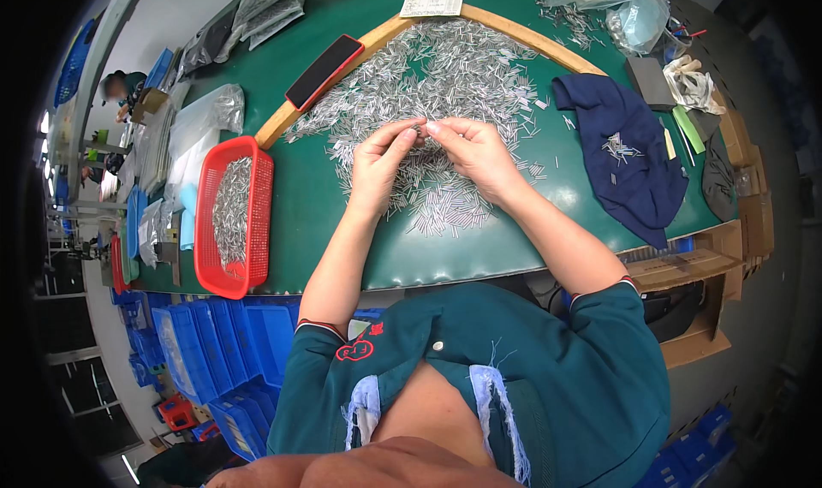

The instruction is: The person picks up metal pins from a pile on the worktable and fits small components together by hand.

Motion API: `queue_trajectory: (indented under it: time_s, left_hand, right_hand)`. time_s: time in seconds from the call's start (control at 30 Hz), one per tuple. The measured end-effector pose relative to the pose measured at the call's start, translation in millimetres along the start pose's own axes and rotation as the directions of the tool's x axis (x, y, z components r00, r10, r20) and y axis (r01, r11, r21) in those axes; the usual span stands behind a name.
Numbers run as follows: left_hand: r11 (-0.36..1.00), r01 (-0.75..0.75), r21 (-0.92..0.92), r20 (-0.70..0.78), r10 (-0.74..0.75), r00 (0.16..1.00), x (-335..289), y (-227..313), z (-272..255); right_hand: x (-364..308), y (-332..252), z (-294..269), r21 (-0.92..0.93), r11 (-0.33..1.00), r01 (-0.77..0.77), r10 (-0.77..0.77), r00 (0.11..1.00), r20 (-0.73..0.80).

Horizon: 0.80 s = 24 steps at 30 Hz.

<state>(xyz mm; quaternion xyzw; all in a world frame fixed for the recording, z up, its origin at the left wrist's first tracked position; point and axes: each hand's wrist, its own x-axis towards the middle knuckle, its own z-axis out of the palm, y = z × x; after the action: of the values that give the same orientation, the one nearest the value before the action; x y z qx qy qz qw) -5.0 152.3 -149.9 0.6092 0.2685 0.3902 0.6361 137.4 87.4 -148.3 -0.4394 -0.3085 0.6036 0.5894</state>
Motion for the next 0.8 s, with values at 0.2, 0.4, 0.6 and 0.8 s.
queue_trajectory:
  time_s: [0.2, 0.4, 0.6, 0.8]
  left_hand:
    - [0.998, -0.016, 0.059, -0.003, 0.017, 1.000, 1, -4, -2]
    - [0.903, -0.215, 0.373, 0.002, 0.231, 0.973, 0, 3, 0]
    - [0.825, -0.267, 0.498, -0.033, 0.326, 0.945, -1, 5, 1]
    - [0.669, -0.351, 0.655, 0.018, 0.451, 0.892, -1, 5, -1]
  right_hand:
    - [-1, -2, 1, -0.001, 1.000, -0.007, 0.007, 1.000, -0.012]
    - [-1, -1, 1, -0.037, 0.999, 0.020, -0.022, 0.998, -0.055]
    - [0, 0, -1, -0.112, 0.992, 0.054, -0.063, 0.995, -0.078]
    - [2, 2, 1, -0.202, 0.964, 0.173, -0.191, 0.979, -0.069]
